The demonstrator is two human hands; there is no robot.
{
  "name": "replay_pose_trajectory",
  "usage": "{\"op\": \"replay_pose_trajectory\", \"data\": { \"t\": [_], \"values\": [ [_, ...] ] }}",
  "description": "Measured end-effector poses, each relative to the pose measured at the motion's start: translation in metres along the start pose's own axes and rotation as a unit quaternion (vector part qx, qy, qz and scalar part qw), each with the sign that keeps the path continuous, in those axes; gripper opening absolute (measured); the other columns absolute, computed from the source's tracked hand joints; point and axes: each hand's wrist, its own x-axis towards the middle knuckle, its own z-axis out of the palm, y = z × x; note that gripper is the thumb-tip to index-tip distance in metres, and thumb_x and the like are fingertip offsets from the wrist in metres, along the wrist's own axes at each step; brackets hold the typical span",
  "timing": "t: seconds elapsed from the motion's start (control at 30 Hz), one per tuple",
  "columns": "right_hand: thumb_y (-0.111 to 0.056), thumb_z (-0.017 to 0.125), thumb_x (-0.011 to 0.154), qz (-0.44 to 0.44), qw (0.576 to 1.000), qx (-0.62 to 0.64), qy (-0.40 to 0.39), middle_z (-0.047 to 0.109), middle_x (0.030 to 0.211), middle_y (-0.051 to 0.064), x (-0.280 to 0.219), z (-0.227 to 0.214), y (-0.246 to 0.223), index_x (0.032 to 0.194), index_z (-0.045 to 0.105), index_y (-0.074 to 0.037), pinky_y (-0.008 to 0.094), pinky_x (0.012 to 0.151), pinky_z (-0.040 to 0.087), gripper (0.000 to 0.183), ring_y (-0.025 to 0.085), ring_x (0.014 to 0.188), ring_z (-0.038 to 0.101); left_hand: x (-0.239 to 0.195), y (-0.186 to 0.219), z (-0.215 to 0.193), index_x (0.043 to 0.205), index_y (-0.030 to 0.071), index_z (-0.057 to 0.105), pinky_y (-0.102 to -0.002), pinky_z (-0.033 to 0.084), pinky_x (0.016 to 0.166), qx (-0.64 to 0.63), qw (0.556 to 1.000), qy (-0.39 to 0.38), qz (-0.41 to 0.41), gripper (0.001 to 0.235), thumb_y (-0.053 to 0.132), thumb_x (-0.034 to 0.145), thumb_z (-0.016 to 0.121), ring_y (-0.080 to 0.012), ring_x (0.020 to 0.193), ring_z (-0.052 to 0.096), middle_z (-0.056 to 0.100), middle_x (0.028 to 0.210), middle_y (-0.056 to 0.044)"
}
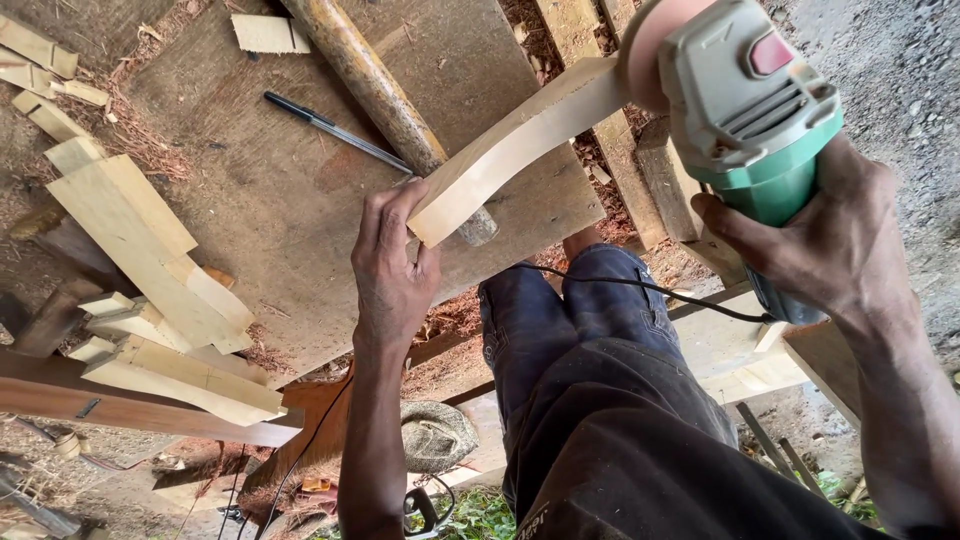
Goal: The person uses a handheld angle grinder with a sanding disc to smooth the edges and surfaces of a small, curved piece of wood. They hold the wood with one hand while operating the tool with the other, frequently rotating the piece to access different sides.
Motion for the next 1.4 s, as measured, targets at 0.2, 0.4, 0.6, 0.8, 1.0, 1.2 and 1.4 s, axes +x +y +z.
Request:
{"op": "replay_pose_trajectory", "data": {
  "t": [0.2,0.4,0.6,0.8,1.0,1.2,1.4],
  "values": [
    [-0.018,0.087,0.088,-0.002,1.0,0.006,-0.016,0.07,0.101,0.022,-0.004,0.0,0.001,0.124,0.06,0.017,0.038,0.068,0.055,0.057,0.031,0.081,0.067,-0.001,-0.002,0.001,0.138,-0.003,0.051,-0.043,0.061,0.103,0.008,1.0,0.005,-0.001,0.049,-0.018,0.091,0.056,-0.0366,0.123,0.065,0.055,0.125,-0.02],
    [-0.006,0.086,0.086,-0.014,0.997,0.08,-0.017,0.068,0.114,0.03,0.002,-0.003,-0.006,0.132,0.056,0.023,0.041,0.081,0.057,0.062,0.035,0.092,0.067,-0.003,-0.003,0.002,0.138,-0.005,0.051,-0.041,0.06,0.109,-0.003,1.0,-0.007,-0.011,0.058,-0.023,0.082,0.051,-0.0361,0.125,0.064,0.053,0.125,-0.02],
    [-0.015,0.083,0.095,0.024,0.995,0.082,0.059,0.065,0.126,0.035,-0.031,0.005,0.057,0.137,0.055,0.022,0.043,0.068,0.055,0.063,0.043,0.097,0.065,0.033,0.011,-0.035,0.122,-0.001,0.054,-0.035,0.071,0.062,-0.098,0.969,-0.057,-0.221,0.045,0.027,0.093,0.074,-0.031,0.101,0.073,0.067,0.12,-0.024],
    [-0.015,0.083,0.095,0.148,0.982,0.111,0.038,0.07,0.109,0.032,-0.054,0.003,0.033,0.134,0.055,0.02,0.041,0.056,0.06,0.059,0.04,0.074,0.072,0.064,0.023,-0.058,0.112,0.006,0.054,-0.024,0.059,0.054,-0.243,0.913,-0.105,-0.31,0.038,0.032,0.092,0.073,-0.0115,0.061,0.058,0.068,0.107,-0.013],
    [-0.023,0.083,0.093,0.183,0.976,0.104,0.047,0.068,0.112,0.025,-0.068,0.013,0.051,0.126,0.061,0.012,0.043,0.066,0.054,0.053,0.034,0.086,0.063,0.062,0.015,-0.059,0.121,0.005,0.052,-0.022,0.058,0.053,-0.222,0.922,-0.122,-0.292,0.039,0.027,0.095,0.072,-0.0147,0.069,0.063,0.066,0.113,-0.016],
    [-0.023,0.081,0.094,0.124,0.987,0.092,0.047,0.07,0.111,0.026,-0.076,0.019,0.061,0.127,0.061,0.015,0.041,0.064,0.054,0.054,0.034,0.083,0.065,0.049,0.028,-0.065,0.138,0.011,0.043,-0.038,0.07,0.076,-0.007,0.989,-0.103,-0.11,0.056,0.01,0.096,0.079,-0.0377,0.12,0.068,0.054,0.145,-0.017],
    [-0.027,0.083,0.089,0.072,0.993,0.083,0.031,0.071,0.106,0.025,-0.071,0.018,0.032,0.121,0.06,0.015,0.037,0.064,0.057,0.057,0.032,0.076,0.067,0.025,0.051,-0.039,0.139,0.01,0.062,-0.064,0.029,0.119,0.389,0.918,-0.077,0.022,0.053,0.008,0.092,0.085,-0.0418,0.143,0.044,0.065,0.134,-0.016]
  ]
}}
